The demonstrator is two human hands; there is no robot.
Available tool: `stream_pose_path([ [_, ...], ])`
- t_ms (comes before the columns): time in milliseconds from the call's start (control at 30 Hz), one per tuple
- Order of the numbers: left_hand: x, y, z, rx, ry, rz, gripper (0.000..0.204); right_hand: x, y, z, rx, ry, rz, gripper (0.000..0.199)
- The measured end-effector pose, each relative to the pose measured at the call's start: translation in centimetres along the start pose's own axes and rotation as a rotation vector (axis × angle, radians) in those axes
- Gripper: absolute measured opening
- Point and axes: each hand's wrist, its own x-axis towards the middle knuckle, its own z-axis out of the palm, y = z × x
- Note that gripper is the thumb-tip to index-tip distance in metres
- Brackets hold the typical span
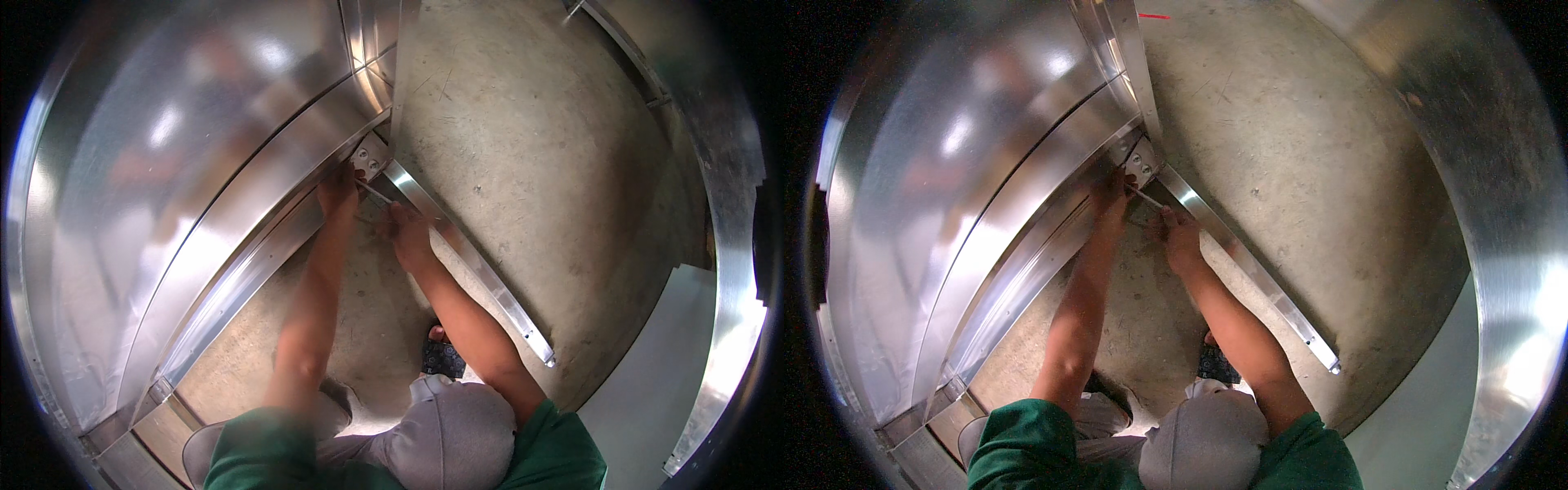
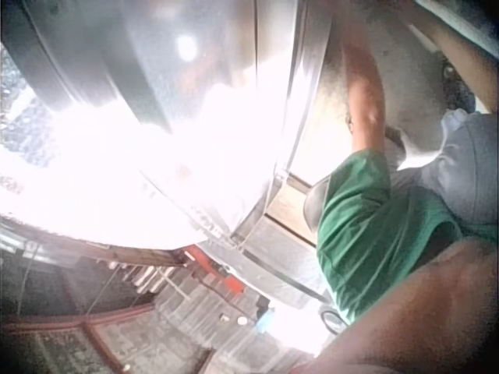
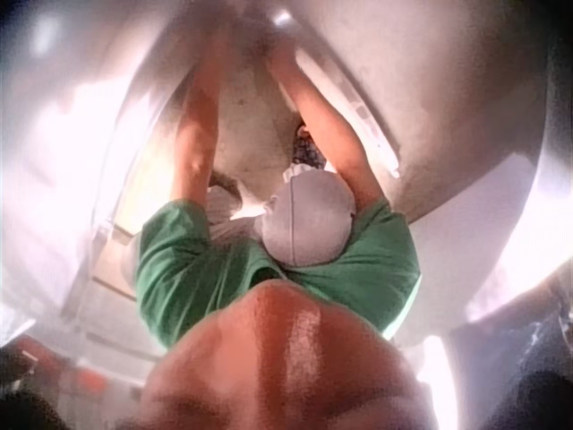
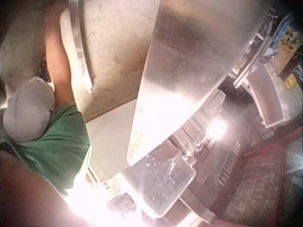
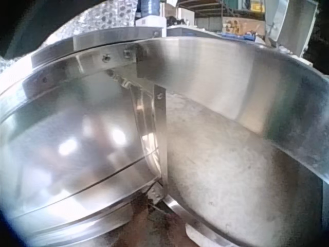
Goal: The person kneels and repeatedly tightens fasteners on the lower joint of a large curved stainless steel structure. They adjust the metal bracket and continue securing the connection with their hands throughout the clip.
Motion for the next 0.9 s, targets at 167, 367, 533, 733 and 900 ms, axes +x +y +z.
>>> stream_pose_path([
  [167,1.4,0.6,-0.4,-0.002,-0.055,-0.04,0.021,0.1,0.7,0.2,-0.295,0.006,0.043,0.031],
  [367,1.9,0.6,-0.6,0.62,0.087,0.205,0.032,-0.3,1.5,1.5,-0.414,0.0,0.048,0.035],
  [533,1.3,1.5,-0.4,0.746,0.112,0.266,0.036,-0.6,1.6,2.0,-0.342,-0.036,0.107,0.033],
  [733,0.6,2.6,-0.2,0.679,0.068,0.199,0.039,-0.8,1.4,2.4,-0.36,-0.052,0.121,0.032],
  [900,1.1,2.1,0.0,0.708,0.102,0.208,0.04,-0.8,1.4,2.8,-0.348,-0.035,0.113,0.032],
])
